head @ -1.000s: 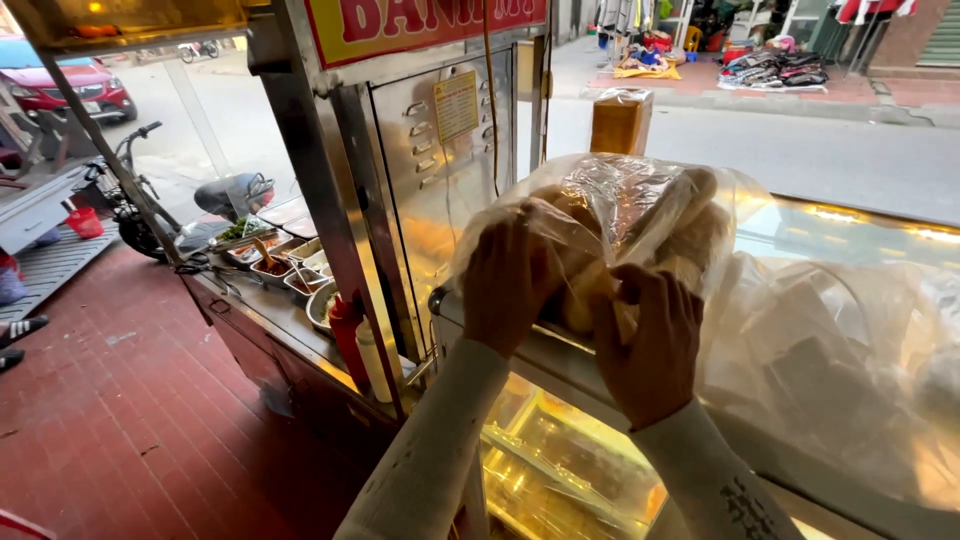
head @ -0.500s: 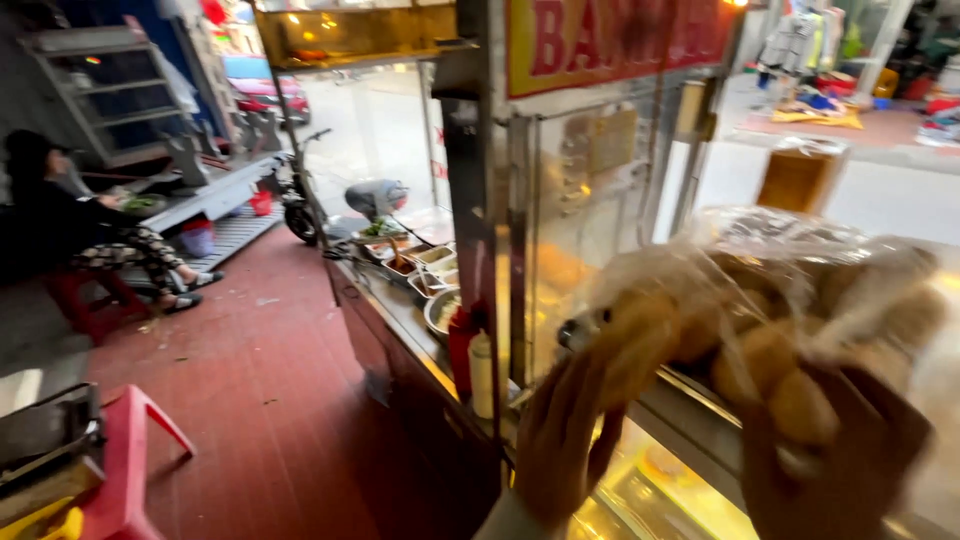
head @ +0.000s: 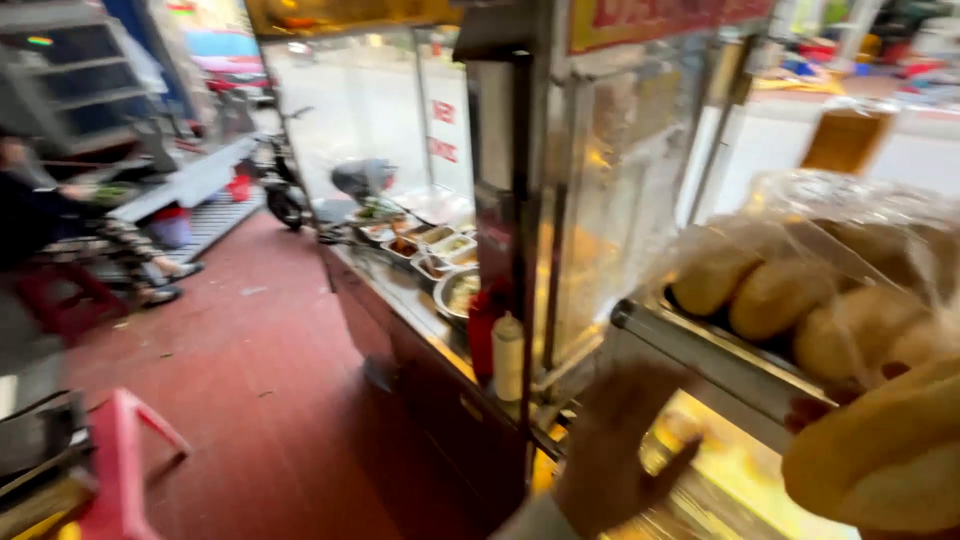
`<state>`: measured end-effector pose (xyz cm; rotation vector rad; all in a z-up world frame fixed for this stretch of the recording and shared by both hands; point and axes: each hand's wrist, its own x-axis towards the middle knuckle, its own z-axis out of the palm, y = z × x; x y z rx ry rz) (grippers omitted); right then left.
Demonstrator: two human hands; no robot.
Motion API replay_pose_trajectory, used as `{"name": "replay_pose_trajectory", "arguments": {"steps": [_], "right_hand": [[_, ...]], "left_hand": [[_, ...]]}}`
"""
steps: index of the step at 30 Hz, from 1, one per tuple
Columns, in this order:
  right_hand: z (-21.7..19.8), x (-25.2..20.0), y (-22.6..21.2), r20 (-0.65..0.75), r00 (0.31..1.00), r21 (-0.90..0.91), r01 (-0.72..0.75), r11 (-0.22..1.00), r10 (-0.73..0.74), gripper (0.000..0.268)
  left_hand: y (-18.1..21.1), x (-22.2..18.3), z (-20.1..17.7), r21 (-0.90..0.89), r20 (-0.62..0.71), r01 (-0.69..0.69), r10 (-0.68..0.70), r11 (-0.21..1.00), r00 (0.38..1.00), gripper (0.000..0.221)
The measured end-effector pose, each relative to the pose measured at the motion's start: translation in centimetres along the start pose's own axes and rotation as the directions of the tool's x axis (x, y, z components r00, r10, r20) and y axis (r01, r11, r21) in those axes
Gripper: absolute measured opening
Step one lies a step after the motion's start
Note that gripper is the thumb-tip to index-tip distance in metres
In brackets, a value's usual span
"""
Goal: Shredding ingredients with scissors and then assembling a sandwich with meat, vegetables, and sauce at a food stall.
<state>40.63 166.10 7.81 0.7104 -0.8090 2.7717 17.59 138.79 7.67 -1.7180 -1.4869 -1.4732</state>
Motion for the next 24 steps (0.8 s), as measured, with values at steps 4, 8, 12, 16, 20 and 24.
{"name": "replay_pose_trajectory", "arguments": {"steps": [4, 8, 12, 16, 20, 24], "right_hand": [[-3.7, -5.0, 3.1, -0.277, 0.745, -0.428, 0.470, 0.772, -0.607, 0.057], [7.4, -0.8, 7.5, -0.395, 0.695, -0.525, 0.366, 0.768, -0.601, 0.056], [10.6, 0.2, 8.8, -0.350, 0.731, -0.448, 0.418, 0.790, -0.586, 0.069], [12.0, 2.1, 9.1, -0.201, 0.771, -0.179, 0.577, 0.797, -0.604, 0.069], [11.6, 3.6, 9.1, -0.250, 0.809, -0.375, 0.426, 0.823, -0.533, 0.068], [11.1, 0.4, 9.3, -0.480, 0.593, -0.641, 0.266, 0.720, -0.646, 0.076]], "left_hand": [[-7.0, 5.3, 4.4, 0.196, -0.103, -0.044, 0.065, 0.980, 0.993, 0.063], [-13.0, 8.1, 9.2, 0.301, 0.006, -0.054, 0.055, 0.952, 0.998, 0.101], [-15.0, 10.0, 8.5, 0.314, -0.021, -0.053, 0.063, 0.948, 0.998, 0.080], [-14.0, 12.0, 7.8, 0.492, 0.094, -0.256, 0.241, 0.832, 0.966, 0.102], [-14.4, 14.1, 10.1, 0.454, 0.070, -0.256, 0.252, 0.854, 0.965, 0.088], [-10.8, 11.1, 3.7, 0.029, 0.159, -0.198, 0.191, 0.980, 0.969, 0.075]]}}
